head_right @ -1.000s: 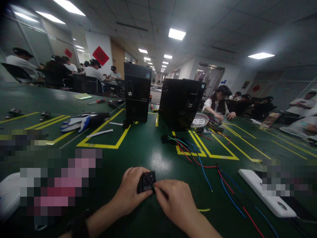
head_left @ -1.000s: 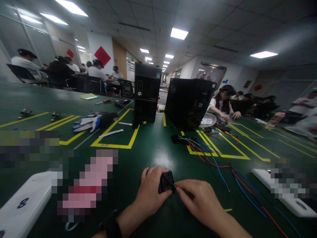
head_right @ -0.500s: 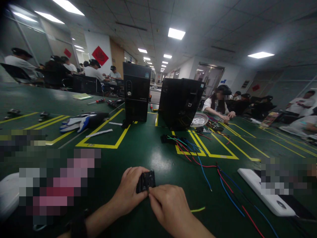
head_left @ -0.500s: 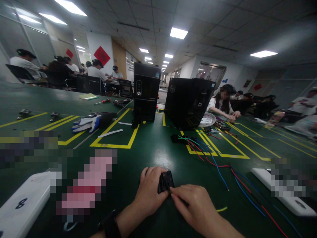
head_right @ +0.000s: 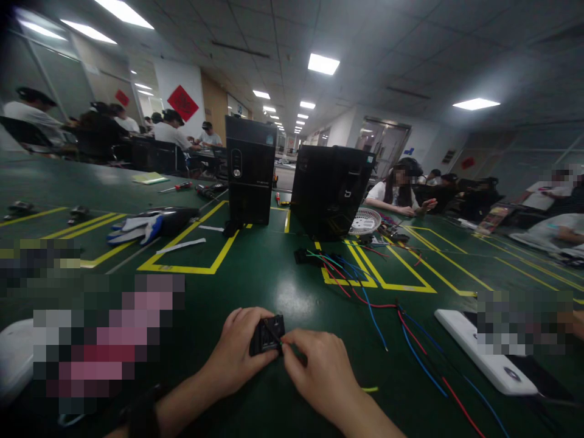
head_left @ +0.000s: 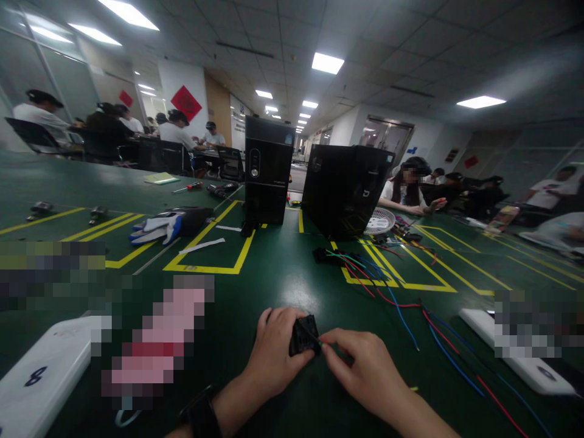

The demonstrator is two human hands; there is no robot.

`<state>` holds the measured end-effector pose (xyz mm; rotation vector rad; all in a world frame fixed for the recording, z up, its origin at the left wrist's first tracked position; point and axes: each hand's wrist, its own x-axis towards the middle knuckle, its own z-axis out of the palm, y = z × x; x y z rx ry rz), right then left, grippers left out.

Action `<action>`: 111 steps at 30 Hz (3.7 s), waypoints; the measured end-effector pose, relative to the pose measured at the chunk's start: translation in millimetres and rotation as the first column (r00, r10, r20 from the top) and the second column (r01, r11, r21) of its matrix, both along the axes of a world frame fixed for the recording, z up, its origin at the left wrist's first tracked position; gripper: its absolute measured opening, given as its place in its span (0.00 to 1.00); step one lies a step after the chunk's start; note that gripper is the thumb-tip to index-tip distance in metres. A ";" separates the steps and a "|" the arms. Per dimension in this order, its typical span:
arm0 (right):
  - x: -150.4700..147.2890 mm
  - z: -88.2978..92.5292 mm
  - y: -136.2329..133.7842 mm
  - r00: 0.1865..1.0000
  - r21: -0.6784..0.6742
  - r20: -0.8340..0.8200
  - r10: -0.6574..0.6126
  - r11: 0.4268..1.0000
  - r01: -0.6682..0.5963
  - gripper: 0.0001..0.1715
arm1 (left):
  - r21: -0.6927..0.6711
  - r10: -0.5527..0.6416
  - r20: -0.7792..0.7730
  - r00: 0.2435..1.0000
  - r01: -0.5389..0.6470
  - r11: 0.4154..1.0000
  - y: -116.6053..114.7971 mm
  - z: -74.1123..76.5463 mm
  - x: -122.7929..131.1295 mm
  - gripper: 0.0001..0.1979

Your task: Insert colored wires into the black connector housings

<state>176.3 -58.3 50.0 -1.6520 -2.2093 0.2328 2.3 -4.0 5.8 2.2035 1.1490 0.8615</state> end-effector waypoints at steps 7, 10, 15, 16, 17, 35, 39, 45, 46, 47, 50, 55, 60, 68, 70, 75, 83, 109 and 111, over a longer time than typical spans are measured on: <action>-15.4 -16.2 -7.7 0.990 0.046 -0.087 0.114 0.993 -0.111 0.11 | 0.002 0.004 -0.001 1.000 -0.004 1.000 -1.1 -0.8 -0.1 0.20; -16.9 -19.5 -7.5 0.988 0.034 -0.068 0.136 0.990 -0.134 0.11 | -0.004 0.000 0.000 1.000 0.000 1.000 -0.7 -2.2 -0.1 0.20; -11.3 -14.8 -5.3 0.992 0.034 -0.040 0.120 0.992 -0.119 0.11 | 0.001 0.004 0.010 1.000 -0.004 1.000 0.5 -3.7 -0.6 0.21; -9.4 -12.6 -4.7 0.993 0.030 -0.046 0.110 0.994 -0.109 0.12 | 0.002 0.003 0.014 1.000 -0.003 1.000 0.6 -3.4 -0.8 0.21; -7.5 -10.3 -4.0 0.994 0.026 -0.056 0.098 0.995 -0.097 0.12 | 0.003 -0.001 0.018 1.000 0.001 1.000 0.5 -2.9 -1.1 0.21; -2.4 -6.8 -1.4 0.994 -0.029 -0.094 0.054 0.998 -0.057 0.11 | -0.001 -0.007 0.016 1.000 0.007 1.000 1.5 -2.2 -1.3 0.20; -10.1 -13.8 -5.2 0.983 -0.014 -0.112 0.148 0.989 -0.150 0.09 | -0.003 -0.008 0.016 1.000 0.008 1.000 2.2 -3.9 -1.2 0.22; -12.4 -16.7 -7.5 0.991 -0.076 -0.065 0.116 0.990 -0.121 0.09 | -0.007 -0.006 0.020 1.000 0.006 1.000 2.4 -3.1 -1.7 0.22; -11.5 -15.7 -6.9 0.994 -0.083 -0.054 0.091 0.992 -0.095 0.09 | -0.009 -0.005 0.019 1.000 0.005 1.000 2.1 -2.1 -1.8 0.22; -10.2 -14.4 -5.7 0.997 -0.085 -0.043 0.061 0.994 -0.065 0.10 | -0.013 -0.002 0.018 1.000 0.003 1.000 1.7 -0.9 -1.8 0.22; -3.4 -8.8 -0.5 0.999 -0.063 0.000 -0.039 0.997 0.038 0.11 | -0.027 -0.004 0.012 1.000 0.004 1.000 0.5 2.4 -1.7 0.20; 7.4 -1.1 5.2 0.999 -0.081 0.017 -0.051 0.995 0.053 0.10 | -0.022 -0.003 0.005 1.000 0.003 1.000 0.6 3.4 -0.9 0.21; 6.0 -2.1 3.7 0.999 -0.139 -0.030 -0.027 0.990 0.022 0.11 | -0.034 0.001 0.005 1.000 -0.001 0.999 1.5 1.7 -0.6 0.21; -3.2 -4.9 0.0 0.982 -0.116 -0.189 0.028 0.992 -0.051 0.12 | -0.009 0.008 0.020 1.000 -0.008 1.000 1.6 -3.1 -0.3 0.20; -3.3 -4.0 -1.1 0.961 0.033 -0.274 0.031 0.999 -0.022 0.11 | -0.008 0.015 0.023 1.000 -0.015 1.000 1.7 -3.0 -0.2 0.20; 12.4 0.5 -7.9 0.882 0.455 -0.468 -0.061 0.839 0.299 0.09 | -0.027 0.017 0.015 1.000 -0.017 0.999 1.3 1.1 -0.3 0.21; 37.4 24.2 8.8 0.859 0.515 -0.451 -0.243 0.714 0.473 0.14 | -0.067 0.018 0.030 0.999 -0.016 0.998 0.6 4.5 -1.8 0.20; 47.0 21.2 188.1 0.813 0.027 0.444 -0.377 0.912 0.408 0.16 | -0.069 0.018 0.048 0.999 -0.014 0.998 3.3 -1.6 -2.2 0.22; 46.6 22.0 189.0 0.810 0.018 0.458 -0.366 0.915 0.403 0.16 | -0.063 0.024 0.049 0.998 -0.021 0.998 3.4 -2.5 -2.0 0.22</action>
